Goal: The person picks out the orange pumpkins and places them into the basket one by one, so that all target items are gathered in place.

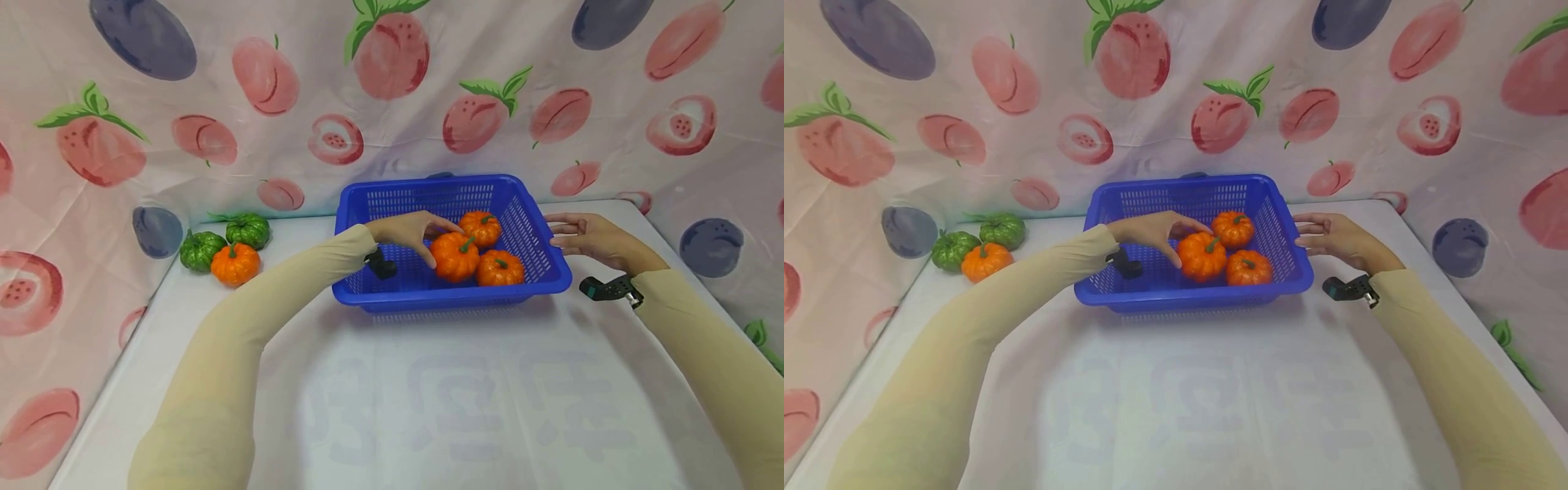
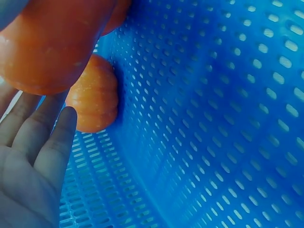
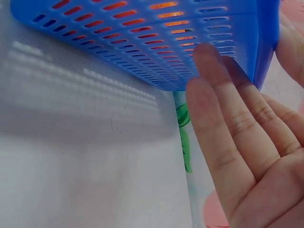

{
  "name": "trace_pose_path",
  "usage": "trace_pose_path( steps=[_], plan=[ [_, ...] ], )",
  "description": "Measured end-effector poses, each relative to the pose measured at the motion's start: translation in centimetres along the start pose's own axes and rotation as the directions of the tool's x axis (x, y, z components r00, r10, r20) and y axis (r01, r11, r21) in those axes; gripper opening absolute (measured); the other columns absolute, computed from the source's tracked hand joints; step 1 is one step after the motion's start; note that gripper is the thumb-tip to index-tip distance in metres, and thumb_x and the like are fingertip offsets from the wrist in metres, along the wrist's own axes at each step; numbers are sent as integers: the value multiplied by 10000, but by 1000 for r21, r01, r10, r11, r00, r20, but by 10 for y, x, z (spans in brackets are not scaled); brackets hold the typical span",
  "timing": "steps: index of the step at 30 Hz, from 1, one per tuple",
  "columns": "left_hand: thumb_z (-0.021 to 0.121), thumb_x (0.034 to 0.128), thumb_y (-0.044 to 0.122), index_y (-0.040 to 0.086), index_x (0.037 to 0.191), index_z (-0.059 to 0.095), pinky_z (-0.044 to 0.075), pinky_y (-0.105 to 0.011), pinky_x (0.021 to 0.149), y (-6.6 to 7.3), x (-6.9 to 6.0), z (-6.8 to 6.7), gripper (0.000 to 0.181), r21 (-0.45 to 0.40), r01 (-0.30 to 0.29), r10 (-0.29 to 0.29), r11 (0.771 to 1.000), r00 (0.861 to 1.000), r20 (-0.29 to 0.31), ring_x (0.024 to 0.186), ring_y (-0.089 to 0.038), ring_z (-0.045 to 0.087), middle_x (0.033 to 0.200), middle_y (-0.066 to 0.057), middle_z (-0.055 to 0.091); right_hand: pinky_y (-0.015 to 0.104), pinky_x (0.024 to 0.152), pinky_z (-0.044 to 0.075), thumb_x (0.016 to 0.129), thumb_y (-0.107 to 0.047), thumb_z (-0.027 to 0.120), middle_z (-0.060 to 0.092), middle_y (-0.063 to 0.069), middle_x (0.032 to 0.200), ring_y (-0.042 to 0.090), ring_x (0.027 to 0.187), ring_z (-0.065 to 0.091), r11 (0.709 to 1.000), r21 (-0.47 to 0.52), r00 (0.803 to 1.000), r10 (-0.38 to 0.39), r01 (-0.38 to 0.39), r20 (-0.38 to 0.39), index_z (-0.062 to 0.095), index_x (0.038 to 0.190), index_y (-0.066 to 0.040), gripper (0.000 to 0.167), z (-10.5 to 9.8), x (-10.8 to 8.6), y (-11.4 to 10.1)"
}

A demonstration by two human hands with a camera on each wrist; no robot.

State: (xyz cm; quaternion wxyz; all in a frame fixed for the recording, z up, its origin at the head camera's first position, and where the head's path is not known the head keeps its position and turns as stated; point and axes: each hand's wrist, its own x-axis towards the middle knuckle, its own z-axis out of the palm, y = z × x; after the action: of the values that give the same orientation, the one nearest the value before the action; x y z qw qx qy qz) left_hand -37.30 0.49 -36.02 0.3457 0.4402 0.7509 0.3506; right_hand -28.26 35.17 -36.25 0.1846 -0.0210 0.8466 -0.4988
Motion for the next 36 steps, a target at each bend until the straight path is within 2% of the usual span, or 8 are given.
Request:
trace_pose_path(
  steps=[5, 13, 21, 26, 30, 36],
  plan=[
    [791, 739, 83, 90, 1405, 436, 335, -273, 1131, 1, 5, -3, 754, 22, 18, -19, 1000, 1000, 10, 1366, -192, 396, 1479, -74, 403, 238, 867, 549, 922, -233, 604, 600, -203, 1114, -51, 935, 624, 1000, 6, 1000, 5, -5, 2, 229, 1486, -45, 703, 0, 0, -1],
    [787, 739, 64, 80, 1403, 437, 350, -271, 1121, -2, 10, -4, 751, 27, 30, -31, 999, 999, 22, 1356, -204, 408, 1477, -89, 404, 252, 872, 550, 921, -237, 606, 596, -102, 1216, -55, 932, 621, 1000, 0, 1000, 9, -9, -6, 230, 1486, -42, 706, 3, 0, -3],
    [785, 736, 48, 81, 1397, 448, 321, -278, 1141, -7, 10, -1, 743, 17, 51, -52, 999, 998, 41, 1364, -206, 399, 1460, -82, 431, 238, 858, 553, 923, -219, 603, 603, -201, 1101, -46, 930, 627, 1000, 16, 1000, -1, 1, 3, 227, 1483, -28, 701, 3, 0, -3],
    [768, 746, 17, 48, 1387, 450, 308, -280, 1148, -9, 10, 3, 717, -5, 31, -30, 1000, 997, 74, 1359, -215, 406, 1441, -101, 450, 220, 844, 553, 924, -212, 602, 600, -237, 1056, -47, 928, 628, 1000, 22, 1000, -6, 6, 6, 226, 1481, -20, 699, 2, 0, -3],
    [765, 739, -8, 27, 1384, 447, 320, -269, 1140, -10, 11, 7, 721, -1, 25, -24, 1000, 995, 94, 1348, -216, 420, 1429, -114, 466, 220, 849, 551, 926, -214, 599, 598, -241, 1057, -51, 930, 625, 1000, 22, 1000, -2, 2, 8, 222, 1482, -20, 699, 2, -1, -4],
    [779, 729, 7, 58, 1389, 454, 338, -282, 1131, -12, 11, 10, 737, 29, 45, -48, 999, 994, 102, 1350, -213, 416, 1434, -89, 465, 220, 857, 548, 928, -219, 596, 598, -239, 1070, -59, 930, 621, 1000, 13, 1000, -1, 0, 5, 222, 1482, -18, 697, 3, -4, -5]
  ],
)
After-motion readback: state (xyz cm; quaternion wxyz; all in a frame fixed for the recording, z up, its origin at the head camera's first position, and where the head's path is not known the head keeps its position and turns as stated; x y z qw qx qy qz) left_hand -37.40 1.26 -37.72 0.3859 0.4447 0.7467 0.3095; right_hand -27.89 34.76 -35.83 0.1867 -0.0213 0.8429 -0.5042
